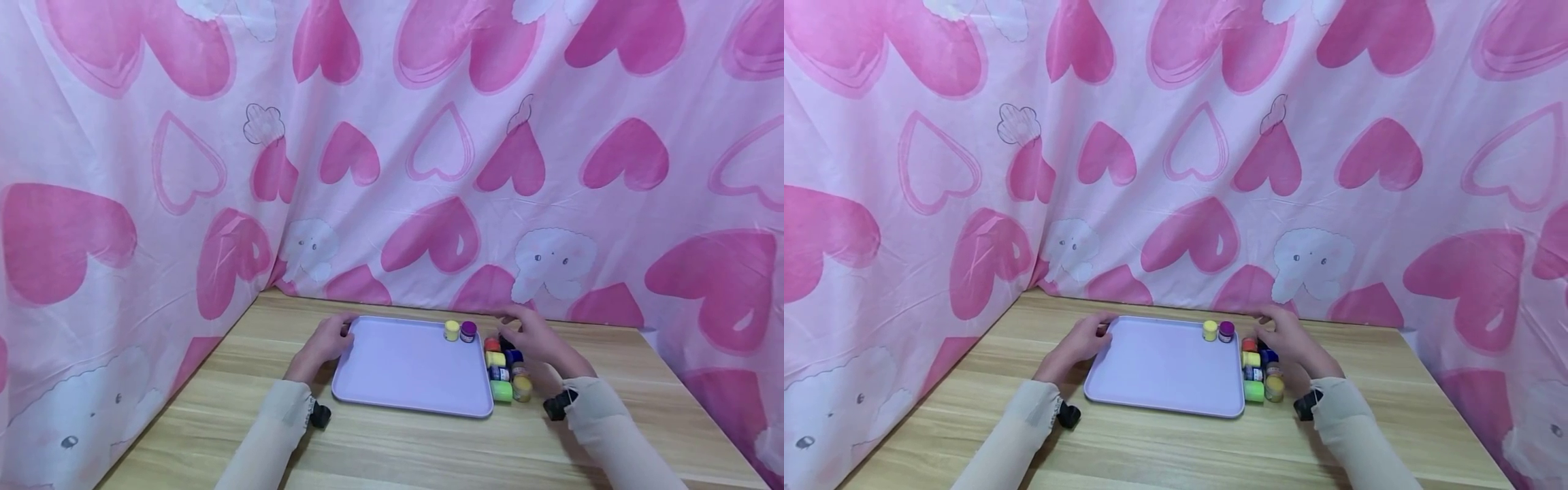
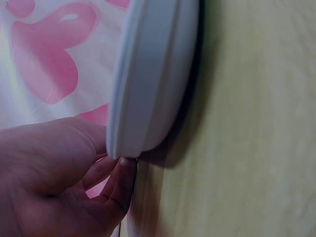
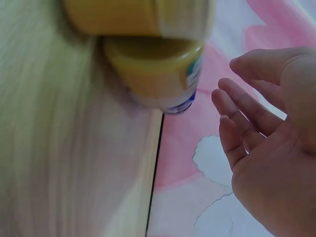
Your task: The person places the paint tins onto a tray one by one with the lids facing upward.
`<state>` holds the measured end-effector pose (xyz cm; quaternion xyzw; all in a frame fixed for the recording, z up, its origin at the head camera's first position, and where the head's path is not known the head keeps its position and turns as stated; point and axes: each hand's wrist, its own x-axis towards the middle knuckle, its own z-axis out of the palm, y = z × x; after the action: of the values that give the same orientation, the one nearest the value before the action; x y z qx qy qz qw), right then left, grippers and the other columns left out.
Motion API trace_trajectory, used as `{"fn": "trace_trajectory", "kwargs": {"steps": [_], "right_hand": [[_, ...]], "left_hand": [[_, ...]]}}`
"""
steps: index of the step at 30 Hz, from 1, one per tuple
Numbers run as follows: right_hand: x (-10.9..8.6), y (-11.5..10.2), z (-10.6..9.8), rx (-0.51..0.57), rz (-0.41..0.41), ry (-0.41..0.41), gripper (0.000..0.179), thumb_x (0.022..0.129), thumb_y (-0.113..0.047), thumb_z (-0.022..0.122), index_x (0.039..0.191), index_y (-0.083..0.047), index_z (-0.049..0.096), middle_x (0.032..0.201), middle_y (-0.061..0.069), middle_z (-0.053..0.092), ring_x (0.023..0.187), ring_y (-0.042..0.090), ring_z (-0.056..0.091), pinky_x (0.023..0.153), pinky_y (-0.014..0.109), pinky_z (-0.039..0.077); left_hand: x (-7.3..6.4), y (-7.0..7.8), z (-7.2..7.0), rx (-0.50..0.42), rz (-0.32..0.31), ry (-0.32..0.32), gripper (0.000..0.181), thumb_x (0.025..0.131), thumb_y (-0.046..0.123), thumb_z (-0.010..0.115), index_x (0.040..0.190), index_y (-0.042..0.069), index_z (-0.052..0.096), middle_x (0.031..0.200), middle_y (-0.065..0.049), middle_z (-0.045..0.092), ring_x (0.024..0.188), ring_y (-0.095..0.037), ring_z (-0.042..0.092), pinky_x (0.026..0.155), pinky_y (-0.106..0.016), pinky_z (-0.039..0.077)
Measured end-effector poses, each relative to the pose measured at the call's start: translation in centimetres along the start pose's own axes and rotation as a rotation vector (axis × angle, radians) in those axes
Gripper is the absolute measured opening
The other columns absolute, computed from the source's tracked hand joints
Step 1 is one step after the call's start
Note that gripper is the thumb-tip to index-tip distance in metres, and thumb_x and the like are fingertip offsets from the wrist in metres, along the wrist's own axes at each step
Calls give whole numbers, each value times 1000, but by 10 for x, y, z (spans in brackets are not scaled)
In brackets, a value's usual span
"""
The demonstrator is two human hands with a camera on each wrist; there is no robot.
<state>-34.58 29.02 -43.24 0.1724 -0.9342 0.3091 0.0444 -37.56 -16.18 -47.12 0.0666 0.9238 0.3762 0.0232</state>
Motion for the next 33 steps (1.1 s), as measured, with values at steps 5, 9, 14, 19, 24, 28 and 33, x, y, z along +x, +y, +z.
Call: {"fn": "trace_trajectory", "kwargs": {"steps": [5,9,14,19,24,28,33], "right_hand": [[-5,9,0,3,59,-13,38,108,-11,64,145,-4,64,144,23,66,126,40,63,104,62,59],[-6,17,2,-28,98,-22,38,108,-13,64,144,-2,65,143,23,67,126,40,63,103,59,61],[-3,22,4,-49,126,-25,36,107,-14,65,141,1,67,136,23,70,119,37,67,98,53,65],[4,19,8,-75,170,-39,35,106,-17,68,136,2,69,122,19,75,107,30,71,93,49,67],[10,16,12,-122,205,-57,40,104,-23,72,133,3,70,119,18,75,100,27,70,93,49,67],[12,15,13,-170,248,-39,42,102,-29,76,130,2,70,114,17,74,95,26,66,88,45,66],[11,14,12,-189,254,-58,37,102,-28,76,126,-1,74,113,16,75,92,25,66,84,42,67]], "left_hand": [[-1,0,0,-2,-1,-4,52,106,4,63,158,9,55,156,-17,61,140,-33,62,119,-53,53],[-1,-1,0,0,14,1,52,106,4,62,158,8,55,156,-17,61,139,-33,63,119,-53,54],[-1,-1,0,10,33,8,51,105,3,63,156,6,57,154,-18,62,136,-33,64,117,-53,55],[-1,-2,0,13,30,10,51,106,3,63,156,6,57,154,-19,62,137,-34,64,117,-53,55],[-1,-1,0,9,24,6,51,106,3,63,156,6,57,153,-19,63,135,-33,65,117,-52,55],[-1,0,-1,0,15,4,52,106,4,63,157,7,56,154,-18,63,136,-33,64,118,-52,55],[-3,1,-1,1,18,7,52,106,4,63,157,7,56,154,-18,62,137,-34,64,118,-53,54]]}}
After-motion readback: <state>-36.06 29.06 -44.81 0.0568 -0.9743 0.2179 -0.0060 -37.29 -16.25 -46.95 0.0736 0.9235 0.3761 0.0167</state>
